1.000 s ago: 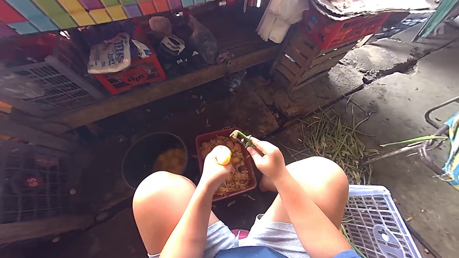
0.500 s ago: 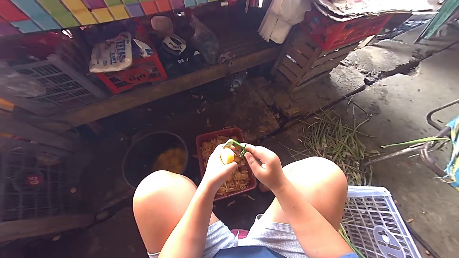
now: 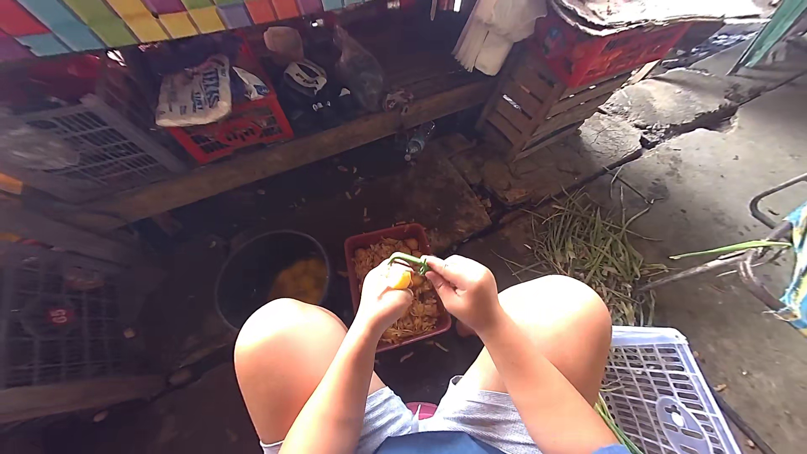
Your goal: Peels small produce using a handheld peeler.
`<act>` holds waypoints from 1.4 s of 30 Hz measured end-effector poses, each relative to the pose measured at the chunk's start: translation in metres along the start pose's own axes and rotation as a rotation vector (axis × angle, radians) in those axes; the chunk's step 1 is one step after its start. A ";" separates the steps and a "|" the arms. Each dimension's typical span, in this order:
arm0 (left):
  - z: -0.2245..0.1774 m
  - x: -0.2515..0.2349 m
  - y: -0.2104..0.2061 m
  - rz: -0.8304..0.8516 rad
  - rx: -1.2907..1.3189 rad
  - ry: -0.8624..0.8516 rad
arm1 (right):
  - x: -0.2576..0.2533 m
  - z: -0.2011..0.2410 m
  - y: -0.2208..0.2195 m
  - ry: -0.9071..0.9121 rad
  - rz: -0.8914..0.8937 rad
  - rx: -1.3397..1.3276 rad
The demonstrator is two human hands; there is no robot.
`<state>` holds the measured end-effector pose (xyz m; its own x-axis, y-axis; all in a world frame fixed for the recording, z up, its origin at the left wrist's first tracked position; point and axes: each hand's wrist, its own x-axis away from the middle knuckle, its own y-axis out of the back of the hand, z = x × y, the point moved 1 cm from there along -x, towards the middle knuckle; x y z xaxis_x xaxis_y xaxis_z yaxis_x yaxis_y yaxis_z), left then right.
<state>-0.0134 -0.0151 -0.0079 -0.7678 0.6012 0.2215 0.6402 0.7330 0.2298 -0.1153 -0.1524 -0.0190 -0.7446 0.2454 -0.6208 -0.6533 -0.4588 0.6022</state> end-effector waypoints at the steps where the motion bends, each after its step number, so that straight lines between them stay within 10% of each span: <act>1: -0.002 0.001 0.000 -0.023 -0.020 0.018 | 0.001 0.003 -0.002 0.038 0.006 -0.025; 15: 0.006 -0.002 0.004 -0.029 -0.048 -0.027 | 0.003 0.000 -0.007 -0.280 -0.050 -0.121; 21: 0.017 -0.008 -0.003 -0.098 -0.735 -0.188 | -0.003 0.013 -0.016 -0.632 0.223 -0.265; 27: 0.008 -0.016 0.003 -0.013 -0.818 0.066 | -0.014 0.016 -0.025 -0.769 0.530 -0.061; 37: -0.022 0.062 0.136 -0.366 0.024 -0.230 | -0.011 0.003 -0.038 -0.882 0.718 -0.287; 42: 0.041 0.042 0.212 -0.627 -0.216 0.146 | 0.003 -0.013 -0.058 -0.891 0.866 -0.085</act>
<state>0.0888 0.1783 0.0112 -0.9940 0.0229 0.1067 0.0770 0.8397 0.5375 -0.0777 -0.1357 -0.0620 -0.7809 0.3129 0.5406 0.0849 -0.8043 0.5882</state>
